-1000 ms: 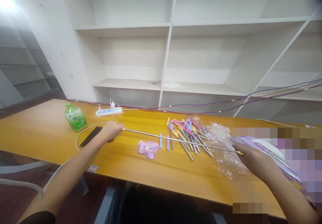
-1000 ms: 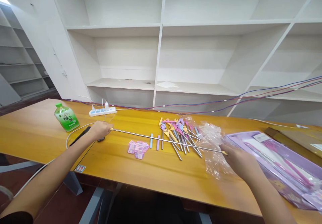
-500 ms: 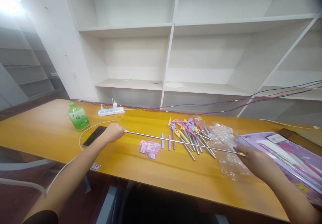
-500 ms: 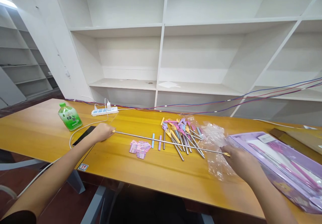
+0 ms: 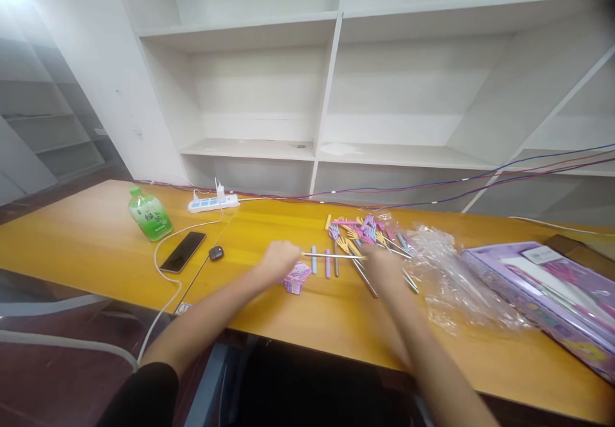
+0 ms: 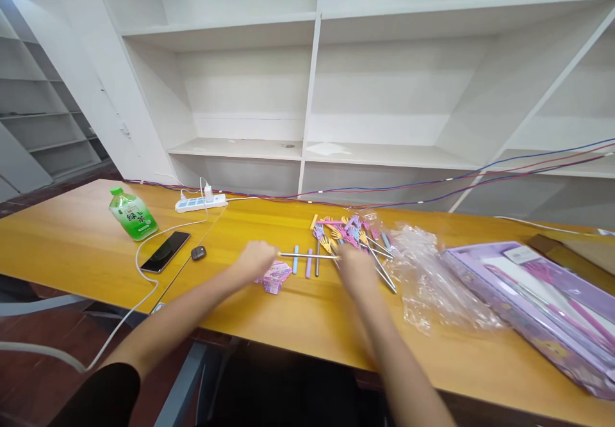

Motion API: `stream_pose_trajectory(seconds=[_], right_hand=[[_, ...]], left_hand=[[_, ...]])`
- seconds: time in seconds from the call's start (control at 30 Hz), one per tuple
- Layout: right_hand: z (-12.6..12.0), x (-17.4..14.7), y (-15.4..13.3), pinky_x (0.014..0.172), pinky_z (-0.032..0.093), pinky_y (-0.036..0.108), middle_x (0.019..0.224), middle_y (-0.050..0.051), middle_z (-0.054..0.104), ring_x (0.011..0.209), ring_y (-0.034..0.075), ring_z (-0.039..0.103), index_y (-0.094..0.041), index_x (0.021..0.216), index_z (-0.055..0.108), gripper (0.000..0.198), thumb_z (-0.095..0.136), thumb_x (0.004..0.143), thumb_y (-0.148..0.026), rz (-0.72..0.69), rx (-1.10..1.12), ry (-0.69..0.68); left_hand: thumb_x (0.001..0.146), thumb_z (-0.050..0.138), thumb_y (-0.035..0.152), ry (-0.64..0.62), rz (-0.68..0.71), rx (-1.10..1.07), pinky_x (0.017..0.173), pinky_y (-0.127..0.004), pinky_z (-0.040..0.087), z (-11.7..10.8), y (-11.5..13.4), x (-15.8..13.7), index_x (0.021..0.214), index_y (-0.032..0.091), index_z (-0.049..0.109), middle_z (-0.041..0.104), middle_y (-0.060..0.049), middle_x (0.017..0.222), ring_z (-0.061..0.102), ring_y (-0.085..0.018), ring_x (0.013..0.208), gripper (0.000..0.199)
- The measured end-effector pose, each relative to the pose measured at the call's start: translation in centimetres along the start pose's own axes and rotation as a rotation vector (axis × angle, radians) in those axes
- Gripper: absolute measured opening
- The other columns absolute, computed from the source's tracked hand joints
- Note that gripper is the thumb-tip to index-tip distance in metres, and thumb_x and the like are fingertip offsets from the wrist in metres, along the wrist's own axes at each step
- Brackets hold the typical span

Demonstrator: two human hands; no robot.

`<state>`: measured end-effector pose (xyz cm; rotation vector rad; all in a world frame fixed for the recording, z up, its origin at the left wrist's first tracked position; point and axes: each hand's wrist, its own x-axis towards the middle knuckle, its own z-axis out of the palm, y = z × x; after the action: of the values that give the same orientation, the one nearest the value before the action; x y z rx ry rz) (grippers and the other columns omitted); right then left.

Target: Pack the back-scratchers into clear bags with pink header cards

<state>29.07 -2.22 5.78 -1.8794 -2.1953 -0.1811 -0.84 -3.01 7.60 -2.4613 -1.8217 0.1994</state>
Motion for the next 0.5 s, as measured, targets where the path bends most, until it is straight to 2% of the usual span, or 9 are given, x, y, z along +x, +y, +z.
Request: stream_pose_trajectory(seconds=[0.07,0.13,0.27,0.4,0.5], right_hand=[[1.8,0.0,-5.3,0.064,0.032,0.026,0.088,0.008,0.074,0.074,0.016,0.064,-0.02,0.092,0.076,0.026,0.05,0.093,-0.013,-0.08,0.018,-0.037],[3.2,0.2,-7.7,0.063,0.03,0.026,0.09,0.007,0.075,0.076,0.016,0.066,-0.021,0.092,0.074,0.027,0.048,0.097,-0.014,-0.144,0.005,-0.085],[4.2,0.7,-7.1,0.063,0.03,0.026,0.092,0.008,0.075,0.082,0.018,0.069,-0.021,0.092,0.071,0.022,0.05,0.095,-0.013,-0.191,-0.044,-0.116],[4.0,0.9,-6.5,0.064,0.032,0.026,0.093,0.008,0.075,0.084,0.019,0.07,-0.02,0.094,0.07,0.02,0.052,0.092,-0.011,-0.195,-0.051,-0.126],[3.8,0.6,-7.1,0.065,0.034,0.026,0.092,0.009,0.075,0.084,0.02,0.07,-0.021,0.094,0.071,0.02,0.051,0.096,-0.016,-0.194,-0.054,-0.138]], left_hand=[[0.092,0.06,0.016,-0.003,0.025,-0.025,0.079,-0.033,0.056,0.8,3.1,0.5,0.098,0.015,0.079,0.077,-0.02,0.093,0.076,-0.029,0.093,0.02],[0.091,0.058,0.014,-0.01,0.027,-0.036,0.077,-0.034,0.057,1.3,4.4,0.6,0.097,0.014,0.078,0.077,-0.02,0.092,0.077,-0.029,0.091,0.021],[0.091,0.056,0.011,-0.009,0.023,-0.042,0.076,-0.037,0.058,1.6,3.4,0.1,0.096,0.015,0.078,0.076,-0.019,0.092,0.077,-0.031,0.09,0.022],[0.091,0.056,0.011,0.001,0.033,-0.042,0.078,-0.037,0.058,1.8,2.6,0.1,0.096,0.013,0.077,0.076,-0.02,0.092,0.076,-0.031,0.092,0.022],[0.091,0.056,0.011,0.003,0.047,-0.039,0.079,-0.038,0.058,2.0,2.8,0.2,0.097,0.013,0.077,0.076,-0.02,0.092,0.076,-0.031,0.092,0.022]])
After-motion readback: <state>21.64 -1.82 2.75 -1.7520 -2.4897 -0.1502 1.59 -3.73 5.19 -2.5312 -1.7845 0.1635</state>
